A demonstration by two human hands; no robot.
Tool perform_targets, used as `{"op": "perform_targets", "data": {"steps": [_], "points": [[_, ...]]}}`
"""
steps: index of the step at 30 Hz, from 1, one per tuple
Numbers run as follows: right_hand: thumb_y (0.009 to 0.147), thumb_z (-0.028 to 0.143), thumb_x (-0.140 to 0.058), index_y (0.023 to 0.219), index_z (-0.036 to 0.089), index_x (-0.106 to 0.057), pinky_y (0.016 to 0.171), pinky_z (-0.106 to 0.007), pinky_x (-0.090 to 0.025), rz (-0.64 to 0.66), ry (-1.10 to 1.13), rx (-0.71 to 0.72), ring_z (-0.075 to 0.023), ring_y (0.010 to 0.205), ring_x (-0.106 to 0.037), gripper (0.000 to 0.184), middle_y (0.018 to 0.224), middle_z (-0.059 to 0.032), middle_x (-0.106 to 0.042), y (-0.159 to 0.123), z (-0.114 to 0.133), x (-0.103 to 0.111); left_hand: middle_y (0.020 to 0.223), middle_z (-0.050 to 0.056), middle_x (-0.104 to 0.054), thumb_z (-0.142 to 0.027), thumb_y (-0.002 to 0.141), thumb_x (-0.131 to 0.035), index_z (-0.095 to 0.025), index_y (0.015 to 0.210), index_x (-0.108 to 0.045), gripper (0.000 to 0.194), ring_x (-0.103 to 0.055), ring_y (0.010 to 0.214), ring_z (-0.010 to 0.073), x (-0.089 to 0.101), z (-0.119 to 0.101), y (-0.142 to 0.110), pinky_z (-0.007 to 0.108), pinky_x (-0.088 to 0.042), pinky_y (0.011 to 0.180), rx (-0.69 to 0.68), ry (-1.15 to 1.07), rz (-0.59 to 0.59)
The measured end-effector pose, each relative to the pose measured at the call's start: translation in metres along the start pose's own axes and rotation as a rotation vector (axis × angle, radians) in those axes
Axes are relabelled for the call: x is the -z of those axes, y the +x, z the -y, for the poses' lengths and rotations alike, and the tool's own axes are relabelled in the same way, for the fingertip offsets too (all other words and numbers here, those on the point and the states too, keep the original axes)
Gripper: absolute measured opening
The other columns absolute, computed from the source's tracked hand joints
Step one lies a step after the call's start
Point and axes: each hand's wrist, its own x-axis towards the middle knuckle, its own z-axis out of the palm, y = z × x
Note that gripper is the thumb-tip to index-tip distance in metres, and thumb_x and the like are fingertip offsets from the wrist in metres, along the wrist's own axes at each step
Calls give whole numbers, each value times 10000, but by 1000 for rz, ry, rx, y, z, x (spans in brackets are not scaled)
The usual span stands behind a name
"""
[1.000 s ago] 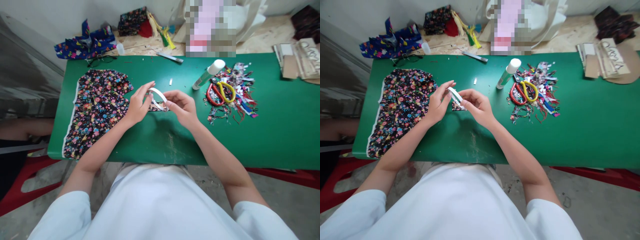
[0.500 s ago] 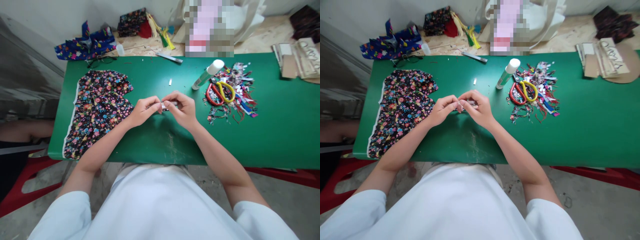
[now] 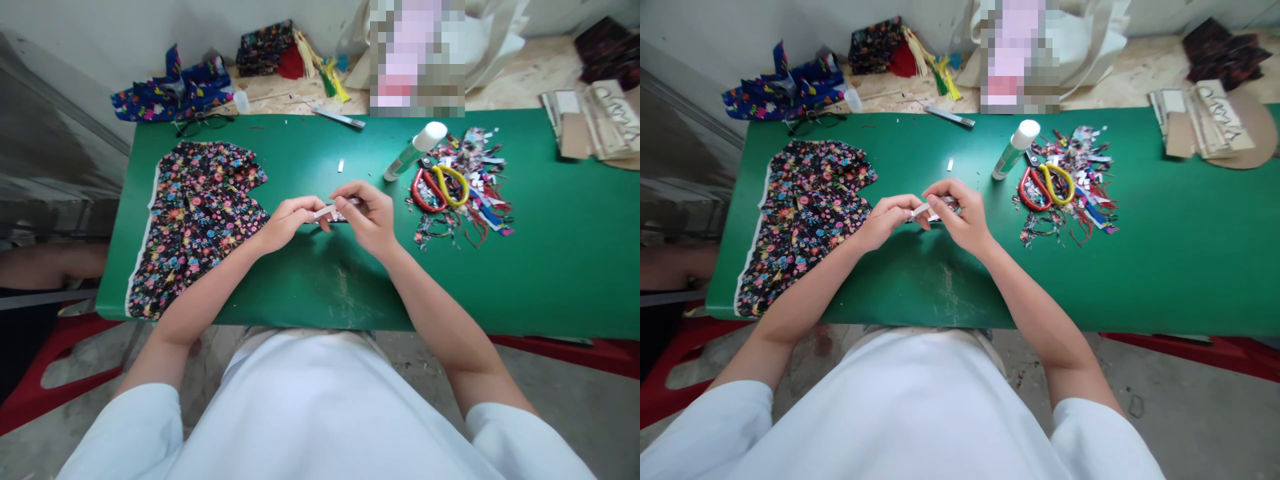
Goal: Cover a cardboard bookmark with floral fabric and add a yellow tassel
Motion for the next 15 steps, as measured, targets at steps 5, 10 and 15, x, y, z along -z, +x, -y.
{"op": "perform_targets", "data": {"steps": [5, 10, 15], "points": [[870, 664, -669, 843, 239, -678, 549, -265, -404, -87, 118, -70, -103, 590, -497, 426, 696, 24, -570, 5, -5, 2, 828, -27, -767, -346, 823, -561, -241, 1148, -506, 346, -758, 776, 179, -4, 7, 0, 354, -585, 812, -62, -275, -34], [893, 672, -632, 829, 226, -642, 618, -271, -469, -82, 146, -88, -103, 624, -544, 450, 719, 28, -582, 7, -12, 0, 864, -11, -788, -466, 895, -643, -208, 1029, -542, 307, -765, 698, 162, -4, 7, -1, 313, -619, 739, -98, -408, 52], [1014, 574, -479, 931, 231, -642, 764, -355, -514, -118, -190, 66, -168, 795, -626, 389, 860, -28, -673, 2, -11, 1, 848, -2, -780, -524, 881, -700, -186, 977, -578, 372, -763, 661, 151, -6, 5, -1, 282, -630, 683, -57, -472, 40]]}}
